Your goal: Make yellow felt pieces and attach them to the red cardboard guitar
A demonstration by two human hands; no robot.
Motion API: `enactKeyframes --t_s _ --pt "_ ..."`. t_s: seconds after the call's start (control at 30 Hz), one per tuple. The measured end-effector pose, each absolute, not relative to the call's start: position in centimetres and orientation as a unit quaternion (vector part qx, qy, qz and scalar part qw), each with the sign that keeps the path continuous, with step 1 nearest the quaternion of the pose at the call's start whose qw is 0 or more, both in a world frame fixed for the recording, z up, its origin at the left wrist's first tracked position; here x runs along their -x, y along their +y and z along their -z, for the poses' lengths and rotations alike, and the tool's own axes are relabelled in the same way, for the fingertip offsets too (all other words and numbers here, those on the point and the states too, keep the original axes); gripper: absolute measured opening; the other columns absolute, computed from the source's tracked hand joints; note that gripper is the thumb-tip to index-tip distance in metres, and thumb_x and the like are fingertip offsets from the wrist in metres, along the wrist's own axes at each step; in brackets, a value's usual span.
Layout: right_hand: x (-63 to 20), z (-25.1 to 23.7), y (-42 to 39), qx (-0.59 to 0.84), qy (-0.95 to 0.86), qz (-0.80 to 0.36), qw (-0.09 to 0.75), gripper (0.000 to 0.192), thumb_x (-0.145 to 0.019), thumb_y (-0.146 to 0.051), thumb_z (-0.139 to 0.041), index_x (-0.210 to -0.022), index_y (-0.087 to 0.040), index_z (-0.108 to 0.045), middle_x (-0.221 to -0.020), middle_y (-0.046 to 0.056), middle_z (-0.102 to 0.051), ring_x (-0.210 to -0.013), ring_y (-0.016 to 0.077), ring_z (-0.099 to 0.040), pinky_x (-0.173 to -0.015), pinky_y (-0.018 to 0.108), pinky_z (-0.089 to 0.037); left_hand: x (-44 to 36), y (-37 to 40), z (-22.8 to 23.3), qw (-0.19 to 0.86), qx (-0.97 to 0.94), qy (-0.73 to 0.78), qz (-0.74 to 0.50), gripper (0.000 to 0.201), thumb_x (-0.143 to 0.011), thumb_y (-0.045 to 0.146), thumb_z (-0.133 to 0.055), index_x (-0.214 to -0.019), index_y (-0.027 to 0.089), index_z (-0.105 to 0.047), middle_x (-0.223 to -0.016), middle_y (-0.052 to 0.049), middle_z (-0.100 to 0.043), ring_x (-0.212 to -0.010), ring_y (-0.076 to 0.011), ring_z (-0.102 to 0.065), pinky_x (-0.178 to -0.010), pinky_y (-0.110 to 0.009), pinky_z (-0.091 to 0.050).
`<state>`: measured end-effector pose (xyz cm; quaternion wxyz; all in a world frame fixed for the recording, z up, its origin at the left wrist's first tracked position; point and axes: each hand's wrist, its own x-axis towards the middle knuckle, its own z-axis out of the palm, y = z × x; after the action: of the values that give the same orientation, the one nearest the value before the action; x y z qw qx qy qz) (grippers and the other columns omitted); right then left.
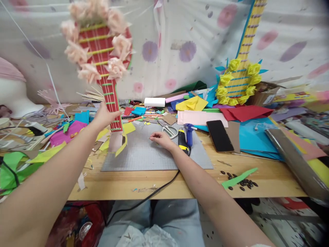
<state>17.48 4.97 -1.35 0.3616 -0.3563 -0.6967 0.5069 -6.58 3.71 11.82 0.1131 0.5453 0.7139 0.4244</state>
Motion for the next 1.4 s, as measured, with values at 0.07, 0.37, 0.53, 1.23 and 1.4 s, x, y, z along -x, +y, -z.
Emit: enactKeyframes --t_s 0.07,0.37,0.53,1.23,1.4 --pt "-17.4 1.4 4.9 0.356 -0.698 -0.504 0.364 0.014 -0.066 -0.028 -0.058 -0.067 -0.015 -0.059 -0.064 -0.002 -0.056 -0.062 0.0092 -0.047 -0.063 0.023 -0.036 6.0 3.9 -14.2 0.058 -0.608 0.723 -0.322 0.064 -0.055 0.034 -0.07 -0.11 0.013 -0.044 -0.1 -0.009 -0.06 -0.089 -0.022 -0.058 -0.079 -0.038 -0.047" --pt "-17.4 1.6 4.9 0.352 -0.718 -0.486 0.353 0.01 -0.066 -0.024 -0.057 -0.067 -0.015 -0.06 -0.065 -0.001 -0.058 -0.063 0.0099 -0.049 -0.065 0.023 -0.038 -2.5 7.2 -14.5 -0.051 -0.807 0.583 0.079 0.065 -0.058 0.041 -0.065 -0.115 0.019 -0.042 -0.109 -0.009 -0.059 -0.101 -0.0277 -0.055 -0.084 -0.033 -0.04" --pt "-17.3 2.0 5.0 0.33 -0.732 -0.496 0.33 0.008 -0.066 -0.022 -0.055 -0.068 -0.015 -0.06 -0.066 -0.001 -0.059 -0.063 0.0097 -0.05 -0.063 0.022 -0.038 -3.2 9.2 -11.6 -0.022 -0.809 0.575 0.12 0.061 -0.06 0.04 -0.061 -0.115 0.018 -0.042 -0.107 -0.011 -0.06 -0.095 -0.0257 -0.058 -0.078 -0.031 -0.043" --pt "-17.1 1.7 4.7 0.347 -0.718 -0.502 0.334 0.007 -0.067 -0.023 -0.057 -0.065 -0.016 -0.059 -0.065 -0.002 -0.057 -0.063 0.0093 -0.049 -0.064 0.023 -0.038 -2.7 12.0 -4.1 -0.031 -0.775 0.626 -0.083 0.065 -0.069 0.013 -0.053 -0.13 0.01 -0.031 -0.125 -0.019 -0.047 -0.119 -0.0289 -0.042 -0.102 -0.043 -0.026" --pt "-17.1 1.6 4.9 0.382 -0.674 -0.491 0.398 0.009 -0.067 -0.024 -0.056 -0.069 -0.016 -0.057 -0.066 -0.002 -0.057 -0.063 0.0088 -0.05 -0.064 0.023 -0.039 -2.2 8.0 -4.8 -0.05 -0.785 0.538 -0.304 0.044 -0.078 0.014 -0.041 -0.122 0.015 -0.042 -0.126 -0.011 -0.046 -0.121 -0.0201 -0.039 -0.103 -0.034 -0.029"
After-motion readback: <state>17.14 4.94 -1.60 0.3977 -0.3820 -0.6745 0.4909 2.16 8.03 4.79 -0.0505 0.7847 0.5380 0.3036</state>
